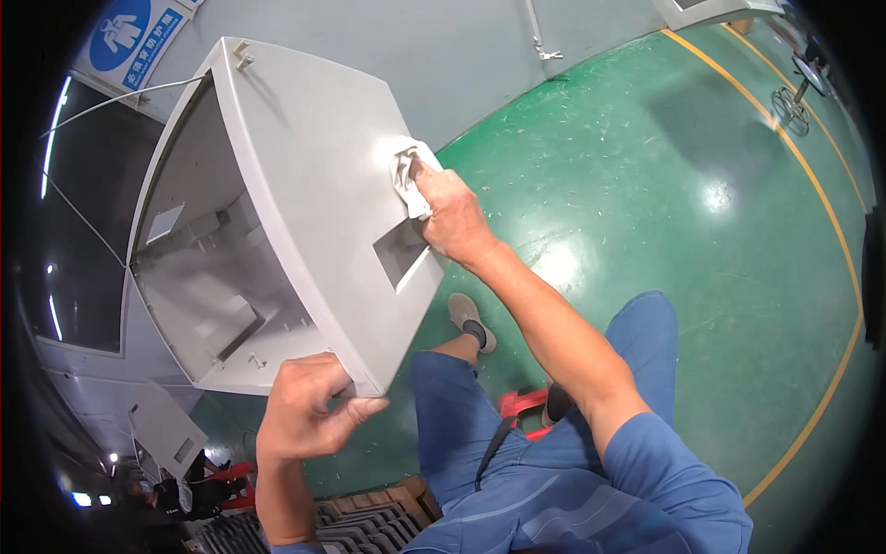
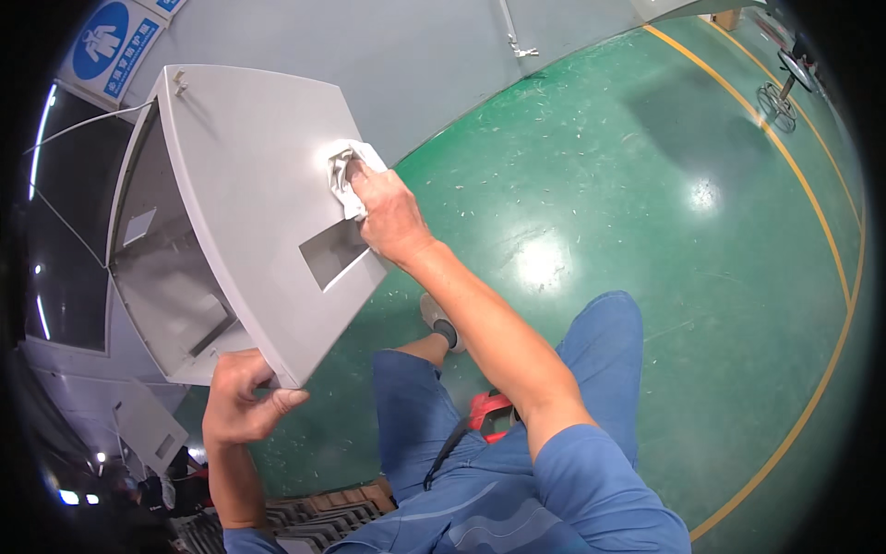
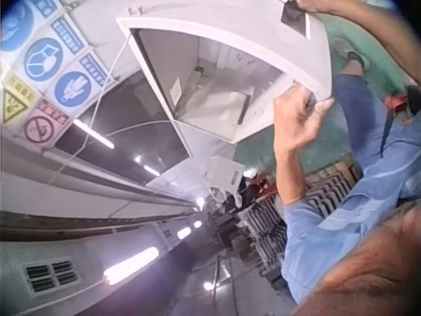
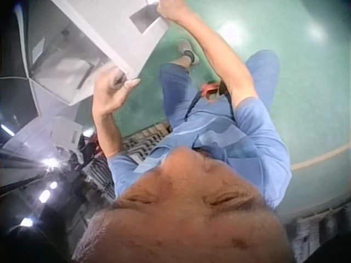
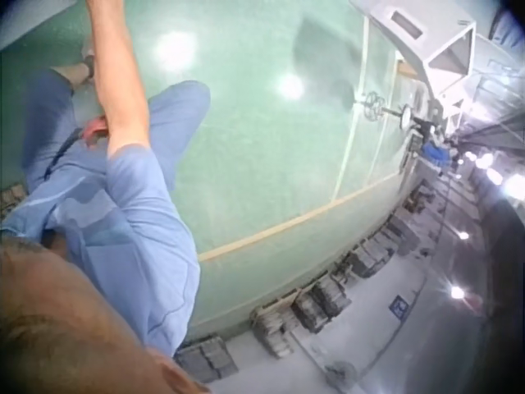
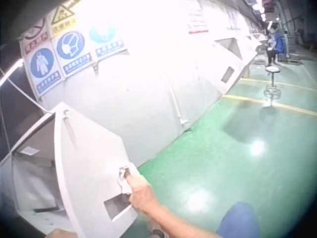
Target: Cleaning the exterior surface of a white metal electrical box using a white cloth.
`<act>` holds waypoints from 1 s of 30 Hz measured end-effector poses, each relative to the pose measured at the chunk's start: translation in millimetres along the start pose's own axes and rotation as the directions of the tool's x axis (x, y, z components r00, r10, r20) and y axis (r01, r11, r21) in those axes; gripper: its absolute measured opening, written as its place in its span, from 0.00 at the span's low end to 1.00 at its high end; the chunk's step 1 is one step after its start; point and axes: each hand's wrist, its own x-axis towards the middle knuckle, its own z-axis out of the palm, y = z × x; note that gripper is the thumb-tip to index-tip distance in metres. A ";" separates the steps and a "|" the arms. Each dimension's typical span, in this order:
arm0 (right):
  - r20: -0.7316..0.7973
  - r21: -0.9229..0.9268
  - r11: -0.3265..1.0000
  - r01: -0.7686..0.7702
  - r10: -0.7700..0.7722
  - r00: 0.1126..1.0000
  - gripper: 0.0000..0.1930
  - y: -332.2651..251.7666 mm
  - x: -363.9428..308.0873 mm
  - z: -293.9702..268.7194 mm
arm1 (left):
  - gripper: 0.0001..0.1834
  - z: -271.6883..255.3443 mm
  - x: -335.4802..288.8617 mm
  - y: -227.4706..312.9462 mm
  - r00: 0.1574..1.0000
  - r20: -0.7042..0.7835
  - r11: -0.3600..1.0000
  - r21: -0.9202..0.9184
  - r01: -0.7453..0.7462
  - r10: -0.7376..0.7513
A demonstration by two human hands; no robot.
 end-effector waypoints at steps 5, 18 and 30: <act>-0.192 0.048 0.916 0.397 -0.382 0.904 0.23 -118.3 -10.9 -40.4 | 0.11 7.7 -4.2 -10.4 0.997 0.002 0.997 0.007 -0.072 0.072; 0.325 0.287 0.872 -0.396 0.300 0.897 0.26 -35.2 14.7 -6.7 | 0.11 9.9 -0.4 -24.6 1.000 0.015 0.998 0.068 0.012 -0.013; 0.252 0.766 0.506 -0.397 0.332 0.909 0.30 -26.4 70.3 88.2 | 0.11 -11.0 27.1 -44.0 0.998 -0.025 0.998 0.014 0.055 -0.055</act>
